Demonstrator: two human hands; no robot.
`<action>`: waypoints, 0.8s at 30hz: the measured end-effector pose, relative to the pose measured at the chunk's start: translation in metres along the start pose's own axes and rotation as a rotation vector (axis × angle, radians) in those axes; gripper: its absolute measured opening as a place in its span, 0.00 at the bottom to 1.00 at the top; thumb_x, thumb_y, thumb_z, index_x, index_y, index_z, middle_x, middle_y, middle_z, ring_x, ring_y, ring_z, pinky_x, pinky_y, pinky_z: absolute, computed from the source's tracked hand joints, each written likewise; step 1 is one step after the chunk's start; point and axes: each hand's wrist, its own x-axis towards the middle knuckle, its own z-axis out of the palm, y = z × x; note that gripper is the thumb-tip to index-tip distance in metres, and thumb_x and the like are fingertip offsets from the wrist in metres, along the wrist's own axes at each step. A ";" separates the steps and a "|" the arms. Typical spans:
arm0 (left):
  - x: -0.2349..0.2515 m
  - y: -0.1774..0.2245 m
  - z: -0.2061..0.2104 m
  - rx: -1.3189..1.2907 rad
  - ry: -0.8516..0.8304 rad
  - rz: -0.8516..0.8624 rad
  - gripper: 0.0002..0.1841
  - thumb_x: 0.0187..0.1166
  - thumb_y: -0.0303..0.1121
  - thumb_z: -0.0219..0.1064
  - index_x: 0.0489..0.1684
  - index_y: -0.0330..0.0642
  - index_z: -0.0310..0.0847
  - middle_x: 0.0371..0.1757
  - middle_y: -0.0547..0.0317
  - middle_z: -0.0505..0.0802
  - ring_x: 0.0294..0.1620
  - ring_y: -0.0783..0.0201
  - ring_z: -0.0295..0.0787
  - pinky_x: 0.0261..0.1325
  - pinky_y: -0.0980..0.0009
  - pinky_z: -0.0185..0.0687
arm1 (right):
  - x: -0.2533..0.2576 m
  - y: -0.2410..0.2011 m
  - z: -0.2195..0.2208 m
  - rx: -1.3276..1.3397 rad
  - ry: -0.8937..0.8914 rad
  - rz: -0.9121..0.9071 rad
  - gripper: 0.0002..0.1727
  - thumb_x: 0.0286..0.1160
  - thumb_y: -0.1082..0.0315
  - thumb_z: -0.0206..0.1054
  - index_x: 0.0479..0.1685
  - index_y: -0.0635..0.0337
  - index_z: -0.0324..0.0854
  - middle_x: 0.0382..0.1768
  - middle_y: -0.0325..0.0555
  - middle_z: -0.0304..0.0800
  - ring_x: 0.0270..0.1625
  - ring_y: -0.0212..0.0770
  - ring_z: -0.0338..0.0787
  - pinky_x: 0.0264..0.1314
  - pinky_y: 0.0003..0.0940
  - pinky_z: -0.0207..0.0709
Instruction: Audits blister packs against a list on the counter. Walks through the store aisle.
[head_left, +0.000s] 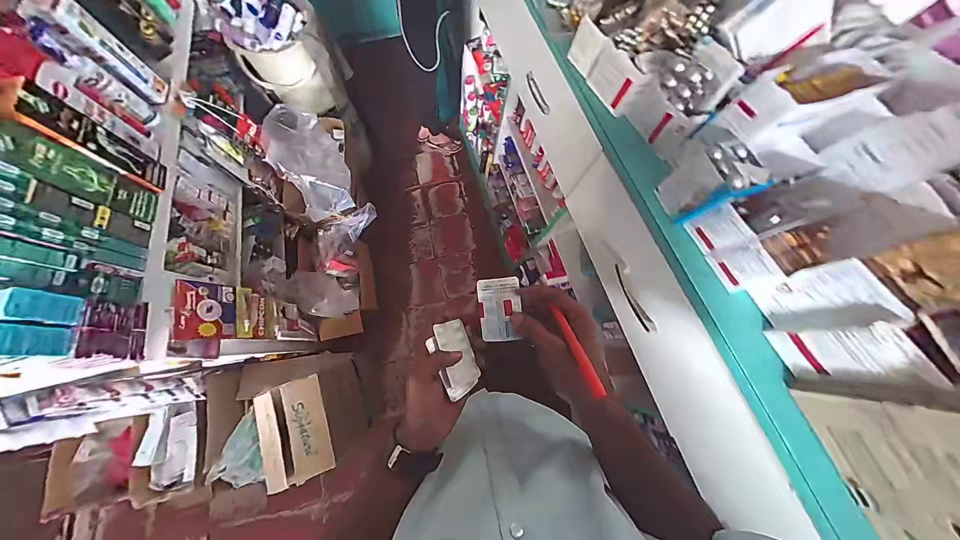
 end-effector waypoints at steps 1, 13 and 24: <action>0.014 0.006 -0.004 -0.011 0.009 0.011 0.27 0.71 0.23 0.57 0.74 0.45 0.71 0.61 0.43 0.89 0.47 0.53 0.93 0.45 0.59 0.92 | 0.018 0.005 0.005 0.012 -0.013 -0.003 0.16 0.69 0.80 0.70 0.56 0.69 0.83 0.46 0.44 0.93 0.46 0.36 0.93 0.48 0.31 0.91; 0.266 0.110 0.026 0.272 0.041 0.208 0.30 0.84 0.45 0.60 0.84 0.48 0.60 0.58 0.59 0.89 0.44 0.69 0.89 0.42 0.72 0.88 | 0.273 0.033 0.081 -0.544 -0.450 -0.317 0.15 0.79 0.61 0.67 0.58 0.56 0.90 0.46 0.43 0.97 0.44 0.32 0.95 0.50 0.33 0.89; 0.496 0.245 -0.015 0.248 0.624 -0.014 0.12 0.80 0.17 0.50 0.56 0.38 0.68 0.30 0.58 0.82 0.20 0.69 0.79 0.23 0.74 0.81 | 0.492 0.102 0.115 -0.408 -0.499 0.031 0.16 0.81 0.61 0.66 0.60 0.57 0.89 0.53 0.39 0.96 0.53 0.31 0.94 0.58 0.34 0.89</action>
